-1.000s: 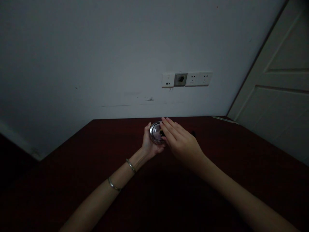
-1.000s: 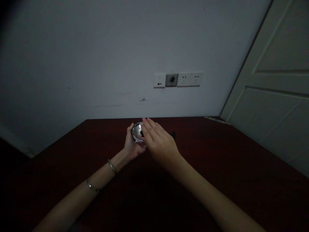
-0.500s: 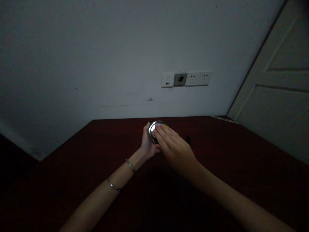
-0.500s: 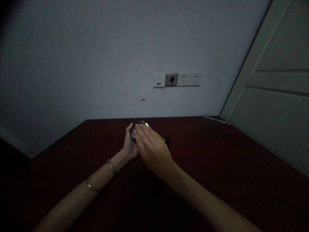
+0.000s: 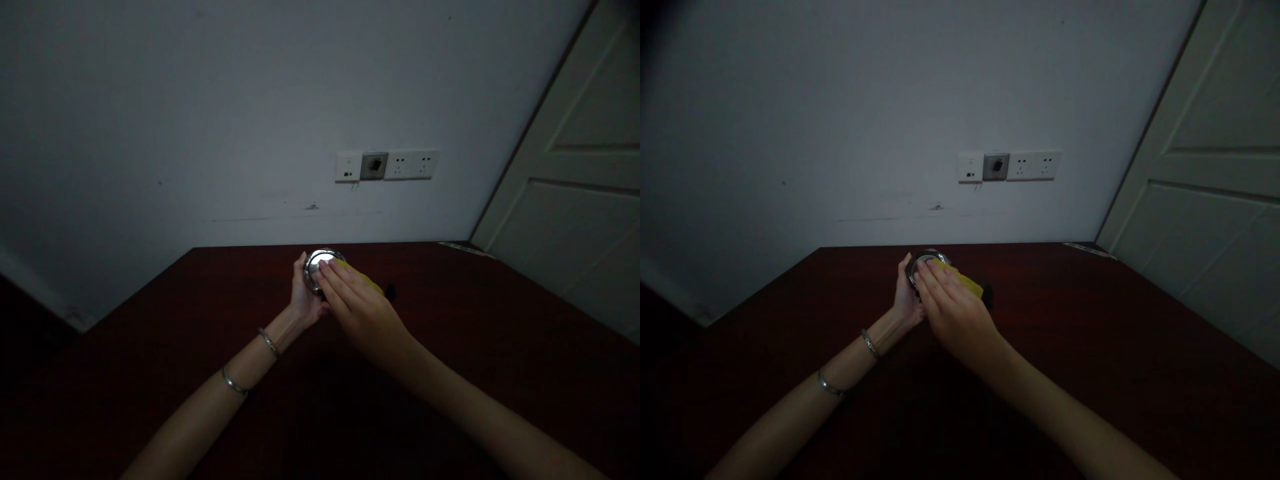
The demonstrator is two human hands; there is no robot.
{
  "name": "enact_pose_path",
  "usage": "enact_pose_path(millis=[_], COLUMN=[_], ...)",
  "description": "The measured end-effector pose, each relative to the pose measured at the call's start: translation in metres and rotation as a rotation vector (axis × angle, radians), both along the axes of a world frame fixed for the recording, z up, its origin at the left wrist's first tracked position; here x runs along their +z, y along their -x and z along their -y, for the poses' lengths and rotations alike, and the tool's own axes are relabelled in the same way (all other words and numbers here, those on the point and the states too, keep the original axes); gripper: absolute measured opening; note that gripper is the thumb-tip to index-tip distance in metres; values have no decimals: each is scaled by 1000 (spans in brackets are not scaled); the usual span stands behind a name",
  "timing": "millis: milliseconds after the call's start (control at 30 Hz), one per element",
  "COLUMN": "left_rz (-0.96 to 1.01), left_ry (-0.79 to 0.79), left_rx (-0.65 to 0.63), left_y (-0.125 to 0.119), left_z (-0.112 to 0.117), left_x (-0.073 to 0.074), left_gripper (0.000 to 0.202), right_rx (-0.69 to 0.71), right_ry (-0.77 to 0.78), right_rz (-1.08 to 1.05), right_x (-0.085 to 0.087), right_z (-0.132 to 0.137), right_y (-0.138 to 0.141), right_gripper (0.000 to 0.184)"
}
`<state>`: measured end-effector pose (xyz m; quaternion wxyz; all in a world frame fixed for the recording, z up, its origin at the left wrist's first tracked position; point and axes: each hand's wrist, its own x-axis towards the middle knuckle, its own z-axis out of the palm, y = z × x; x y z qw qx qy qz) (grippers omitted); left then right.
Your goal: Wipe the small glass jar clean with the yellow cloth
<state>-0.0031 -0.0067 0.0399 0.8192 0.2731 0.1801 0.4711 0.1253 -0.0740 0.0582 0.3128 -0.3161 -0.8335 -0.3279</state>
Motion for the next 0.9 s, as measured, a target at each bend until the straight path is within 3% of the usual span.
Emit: enact_pose_path(millis=[133, 433, 733, 900], left_rz=[-25, -87, -108, -12], left_ry=[17, -48, 65, 80], left_rx=[21, -140, 17, 39], left_y=[-1, 1, -5, -11], left_z=[3, 6, -1, 1], left_x=[5, -2, -8, -16], left_gripper=[57, 64, 59, 46], right_rx=[13, -26, -11, -16], right_ry=[28, 41, 25, 55], right_rz=[-20, -91, 103, 91], right_x=[-1, 6, -5, -1], right_z=[0, -12, 0, -8], right_y=[0, -22, 0, -10], right_gripper=[38, 39, 39, 39])
